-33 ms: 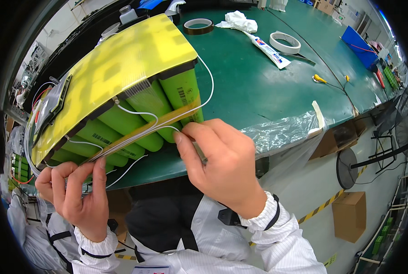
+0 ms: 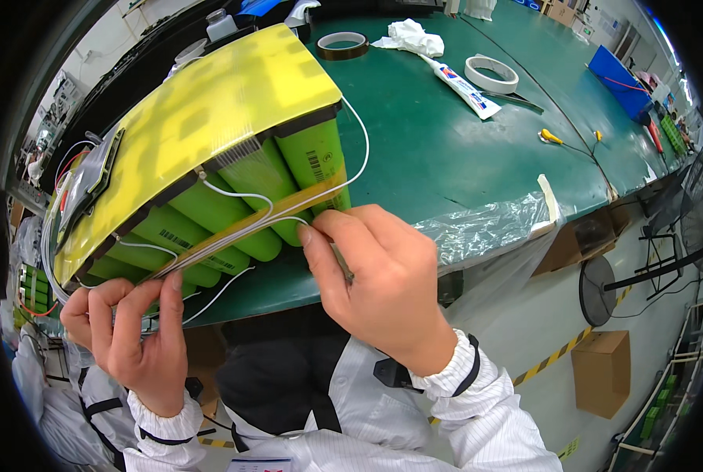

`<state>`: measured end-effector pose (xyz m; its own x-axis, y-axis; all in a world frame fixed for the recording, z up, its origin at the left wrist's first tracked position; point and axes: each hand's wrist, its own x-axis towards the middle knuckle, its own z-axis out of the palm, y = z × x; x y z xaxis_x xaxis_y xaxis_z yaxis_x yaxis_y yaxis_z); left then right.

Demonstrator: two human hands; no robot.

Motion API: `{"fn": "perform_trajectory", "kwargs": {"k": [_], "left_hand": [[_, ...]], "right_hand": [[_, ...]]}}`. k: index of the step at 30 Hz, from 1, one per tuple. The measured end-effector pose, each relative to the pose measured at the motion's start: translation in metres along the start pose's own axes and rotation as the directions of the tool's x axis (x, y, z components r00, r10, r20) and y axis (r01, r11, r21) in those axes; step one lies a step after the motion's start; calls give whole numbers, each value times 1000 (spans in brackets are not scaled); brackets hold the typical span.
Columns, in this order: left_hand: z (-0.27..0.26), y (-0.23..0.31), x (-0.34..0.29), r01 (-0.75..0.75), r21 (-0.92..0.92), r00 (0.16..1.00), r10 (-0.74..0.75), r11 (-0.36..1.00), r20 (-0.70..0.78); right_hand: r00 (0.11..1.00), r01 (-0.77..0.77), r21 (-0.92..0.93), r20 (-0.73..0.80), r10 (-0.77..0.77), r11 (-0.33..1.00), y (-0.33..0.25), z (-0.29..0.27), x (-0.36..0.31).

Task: The person peels tape from a battery pack, then routes wires along the side of the pack and fastens them with adhesive tape by hand.

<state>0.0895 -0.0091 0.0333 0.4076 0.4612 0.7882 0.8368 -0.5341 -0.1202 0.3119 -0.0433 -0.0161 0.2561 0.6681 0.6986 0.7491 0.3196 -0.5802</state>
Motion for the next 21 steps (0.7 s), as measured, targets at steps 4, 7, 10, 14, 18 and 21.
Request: {"fn": "perform_trajectory", "kwargs": {"k": [4, 7, 10, 14, 18, 21], "left_hand": [[-1, 0, -1, 17, -8, 1000, -17, 1000, 16], [-2, 0, 0, 18, -5, 1000, -17, 1000, 22], [-1, 0, -1, 22, -7, 999, -22, 1000, 26], [-1, 1, 0, 26, -3, 999, -26, 1000, 28], [-2, 0, 1, 23, -2, 1000, -23, 1000, 16], [-1, -3, 0, 50, 15, 999, -51, 999, 11]], "right_hand": [[999, -1, 6, -50, 1, 1000, -1, 3, 1], [998, -14, 38, -54, 16, 999, 0, 6, 2], [995, 37, 20, -96, -34, 999, 2, 9, 2], [989, 70, 26, -136, -66, 997, 4, 12, 3], [985, 63, 13, -161, -60, 998, 0, 11, 2], [981, -58, 103, -178, 75, 993, 0, 15, 0]]}}
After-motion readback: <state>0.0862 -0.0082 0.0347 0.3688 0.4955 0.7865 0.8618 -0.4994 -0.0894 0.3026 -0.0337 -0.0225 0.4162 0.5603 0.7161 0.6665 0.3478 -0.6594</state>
